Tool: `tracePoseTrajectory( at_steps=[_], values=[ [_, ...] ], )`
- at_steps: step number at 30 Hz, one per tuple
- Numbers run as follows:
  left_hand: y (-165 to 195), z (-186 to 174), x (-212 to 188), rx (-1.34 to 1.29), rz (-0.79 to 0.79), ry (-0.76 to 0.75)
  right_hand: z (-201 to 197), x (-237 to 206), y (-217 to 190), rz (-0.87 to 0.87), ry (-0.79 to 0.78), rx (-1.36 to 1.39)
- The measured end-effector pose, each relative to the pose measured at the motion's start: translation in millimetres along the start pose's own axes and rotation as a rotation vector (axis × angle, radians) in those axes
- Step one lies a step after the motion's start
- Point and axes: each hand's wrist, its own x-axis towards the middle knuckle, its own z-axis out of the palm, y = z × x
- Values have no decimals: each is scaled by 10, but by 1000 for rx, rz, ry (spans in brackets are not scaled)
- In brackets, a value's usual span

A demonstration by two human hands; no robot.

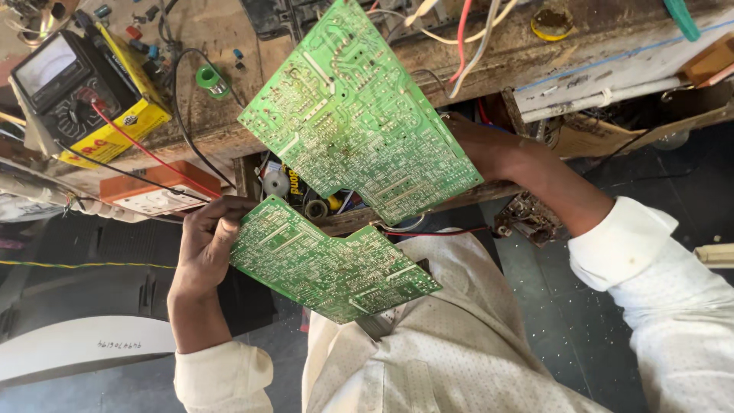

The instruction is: The person uses a soldering iron to work on a green circuit board, then switches to a smaller brown board to remove components with pliers. The person handles wires and small parts on a cluttered workbench.

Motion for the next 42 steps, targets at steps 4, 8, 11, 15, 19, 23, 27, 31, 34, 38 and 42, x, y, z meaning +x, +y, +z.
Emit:
tracePoseTrajectory(
  at_steps=[4, 8, 11, 15, 19, 23, 27, 31, 34, 38, 42],
  values=[
    [50, -6, -54, -1, -8, 20, -101, 45, -39, 97, 21, 94],
    [150, -18, -116, -46, 2, 23, -272, 57, -115, 278, -143, -13],
    [223, -5, -117, 29, 10, 31, -337, 3, -144, 218, -6, -11],
    [319, 57, -111, -26, 4, 33, -172, -96, -156, 326, 152, -89],
    [467, 100, -107, 64, 18, 40, 6, -97, -148, 224, 233, -369],
    [684, 65, -135, 181, 45, 69, -146, -67, -124, 363, -51, -313],
    [859, 8, -185, 109, 41, 63, -422, -136, -155, 272, -129, -420],
    [922, -49, -183, 100, 95, 45, -582, -345, -160, 320, -156, -238],
    [937, -94, -168, 131, 111, 44, -610, -604, -112, 180, 98, -277],
    [965, -107, -135, 91, 111, 20, -455, -811, -90, 295, 168, -249],
    [1034, -69, -102, 107, 90, -3, -347, -792, -114, 243, 326, -410]
  ],
)
